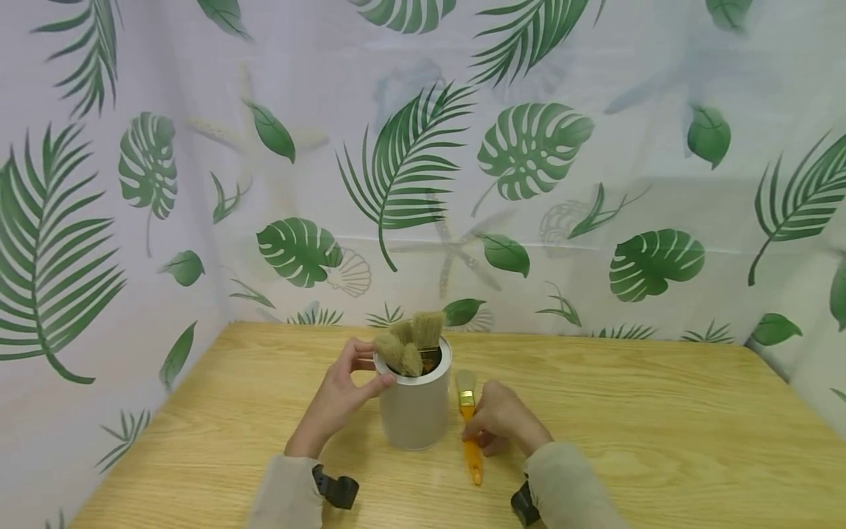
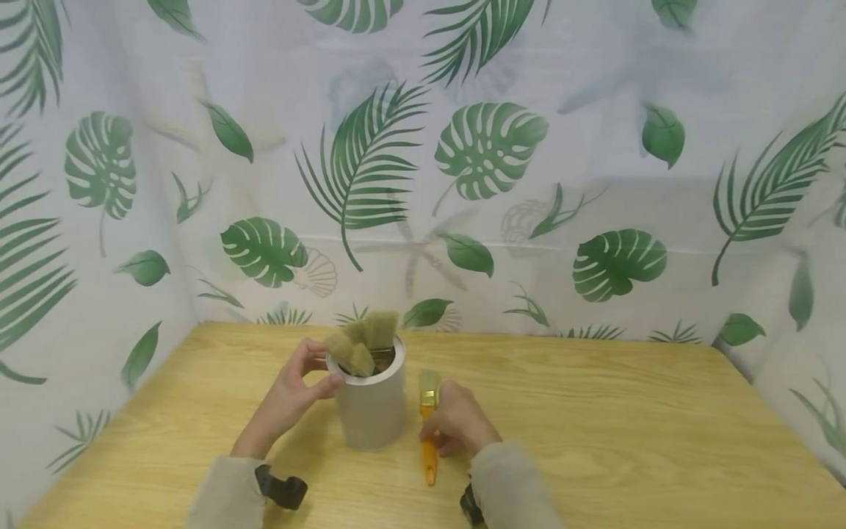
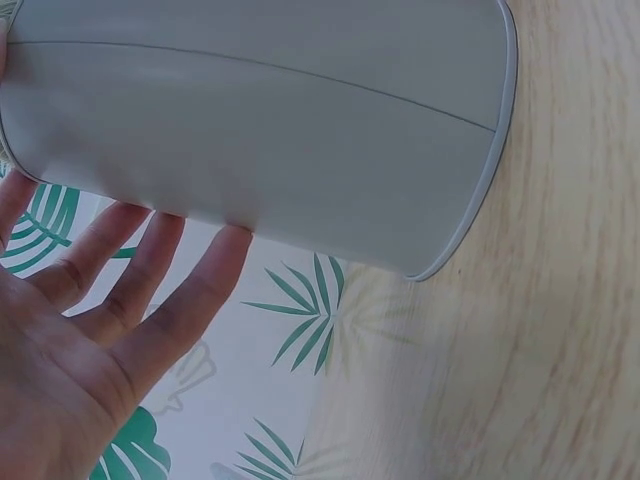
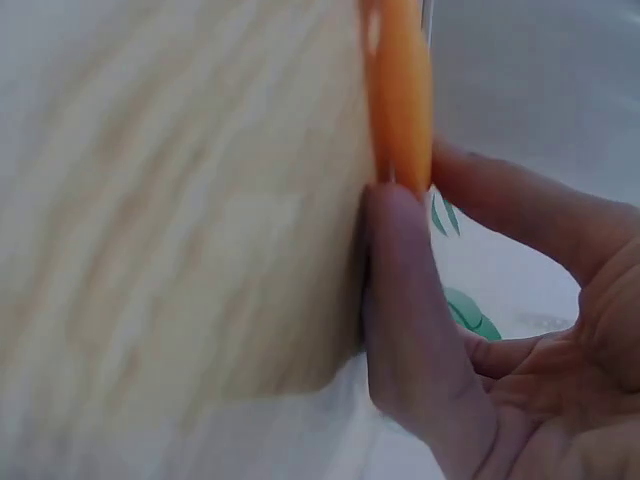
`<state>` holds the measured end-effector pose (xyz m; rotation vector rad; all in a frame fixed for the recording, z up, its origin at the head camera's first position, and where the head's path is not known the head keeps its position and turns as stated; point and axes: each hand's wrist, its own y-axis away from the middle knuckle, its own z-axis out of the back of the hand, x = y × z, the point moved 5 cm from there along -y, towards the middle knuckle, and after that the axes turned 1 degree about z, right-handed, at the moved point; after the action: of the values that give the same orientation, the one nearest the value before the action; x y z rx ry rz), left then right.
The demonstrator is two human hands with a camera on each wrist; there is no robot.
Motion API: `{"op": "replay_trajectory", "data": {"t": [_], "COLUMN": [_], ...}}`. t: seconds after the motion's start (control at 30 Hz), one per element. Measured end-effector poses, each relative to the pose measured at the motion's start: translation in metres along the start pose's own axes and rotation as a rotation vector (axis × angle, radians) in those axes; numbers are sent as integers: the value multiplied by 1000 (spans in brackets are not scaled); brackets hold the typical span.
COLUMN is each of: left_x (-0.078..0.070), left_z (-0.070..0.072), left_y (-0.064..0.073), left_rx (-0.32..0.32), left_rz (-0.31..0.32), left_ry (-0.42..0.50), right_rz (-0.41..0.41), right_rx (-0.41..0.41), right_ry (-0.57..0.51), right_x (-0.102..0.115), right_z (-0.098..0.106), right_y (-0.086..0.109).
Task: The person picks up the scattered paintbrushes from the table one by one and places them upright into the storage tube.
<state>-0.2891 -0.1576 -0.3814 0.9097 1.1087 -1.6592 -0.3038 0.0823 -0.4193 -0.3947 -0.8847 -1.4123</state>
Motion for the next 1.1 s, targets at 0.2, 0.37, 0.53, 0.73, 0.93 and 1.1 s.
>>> {"op": "replay_trajectory", "data": {"t": [0.2, 0.37, 0.53, 0.73, 0.93, 1.1], "left_x": [1, 1, 1, 0, -2, 0], "left_z": [0, 0, -1, 0, 0, 0], "left_y": [0, 0, -1, -1, -1, -1], "left_rx": [-7, -9, -7, -14, -11, -7], "left_rz": [14, 13, 9, 18, 18, 12], "left_ry": [15, 14, 2, 2, 5, 10], "right_rz": [67, 25, 12, 52, 86, 95], "right_rx": [-19, 0, 18, 50, 47, 40], "right_ry": [53, -34, -141, -300, -412, -492], "right_x": [1, -7, -14, -19, -21, -23], "right_z": [3, 8, 13, 23, 35, 40], "right_y": [2, 3, 3, 4, 4, 6]}}
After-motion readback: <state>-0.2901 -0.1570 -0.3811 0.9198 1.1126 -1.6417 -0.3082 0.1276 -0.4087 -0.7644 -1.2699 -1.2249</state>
